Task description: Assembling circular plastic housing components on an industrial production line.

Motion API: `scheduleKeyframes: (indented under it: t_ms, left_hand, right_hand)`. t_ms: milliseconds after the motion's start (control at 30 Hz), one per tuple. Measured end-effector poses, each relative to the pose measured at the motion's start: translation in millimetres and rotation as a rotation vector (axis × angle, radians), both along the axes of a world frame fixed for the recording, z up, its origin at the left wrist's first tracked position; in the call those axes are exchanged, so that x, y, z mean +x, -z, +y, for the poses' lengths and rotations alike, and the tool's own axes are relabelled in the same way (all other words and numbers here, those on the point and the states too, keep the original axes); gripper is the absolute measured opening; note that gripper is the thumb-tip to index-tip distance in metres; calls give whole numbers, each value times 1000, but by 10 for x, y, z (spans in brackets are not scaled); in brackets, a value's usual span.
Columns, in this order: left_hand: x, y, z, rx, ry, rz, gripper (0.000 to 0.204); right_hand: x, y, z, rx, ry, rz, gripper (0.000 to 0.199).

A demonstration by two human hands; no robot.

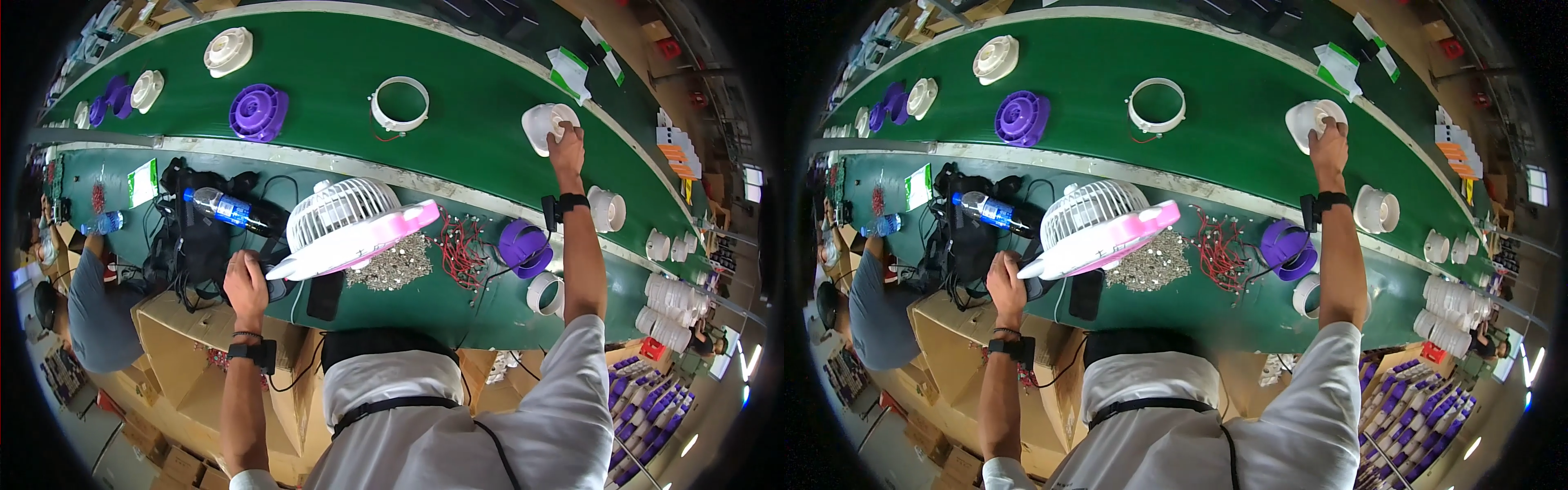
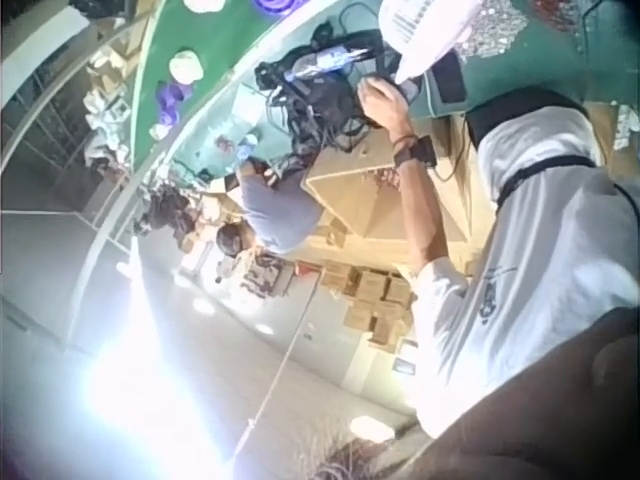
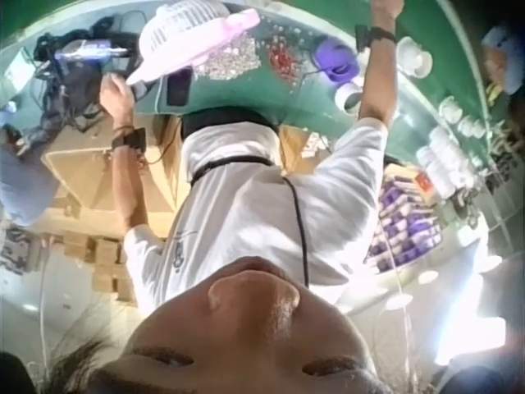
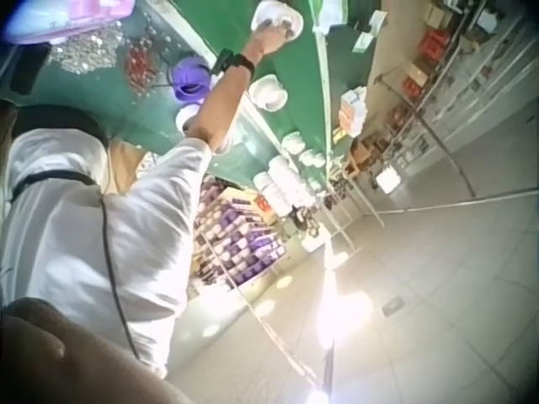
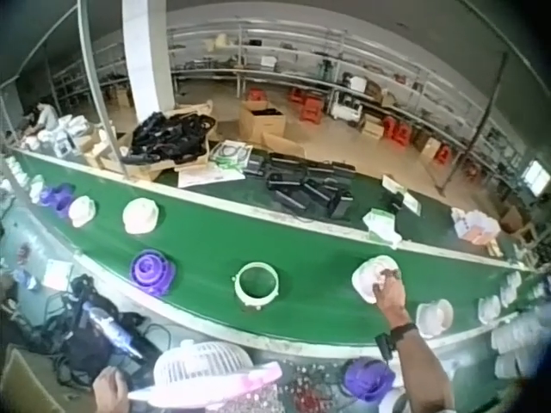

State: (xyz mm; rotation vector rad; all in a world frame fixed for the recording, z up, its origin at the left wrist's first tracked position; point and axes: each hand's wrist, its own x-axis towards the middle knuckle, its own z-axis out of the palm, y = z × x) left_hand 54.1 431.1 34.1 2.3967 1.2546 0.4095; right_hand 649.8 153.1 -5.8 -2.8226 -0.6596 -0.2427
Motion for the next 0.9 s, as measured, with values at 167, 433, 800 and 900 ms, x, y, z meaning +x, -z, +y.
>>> scheduleKeyframes:
  t_ms: [167,433,800,900]
  left_hand:
    - [-11,-23,2,6,6,-13,27]
    - [27,8,-11,28,9,-26,32]
    - [12,-1,31,46,-17,-27,33]
    - [11,12,22,77,-52,-2,33]
  right_hand:
    - [-693,-48,786,222,-437,378,28]
    - [-1969,527,1615,114,-945,452,29]
    - [-2046,528,1411,-8,-728,570,41]
    - [-2041,327,1338,151,-542,1009,40]
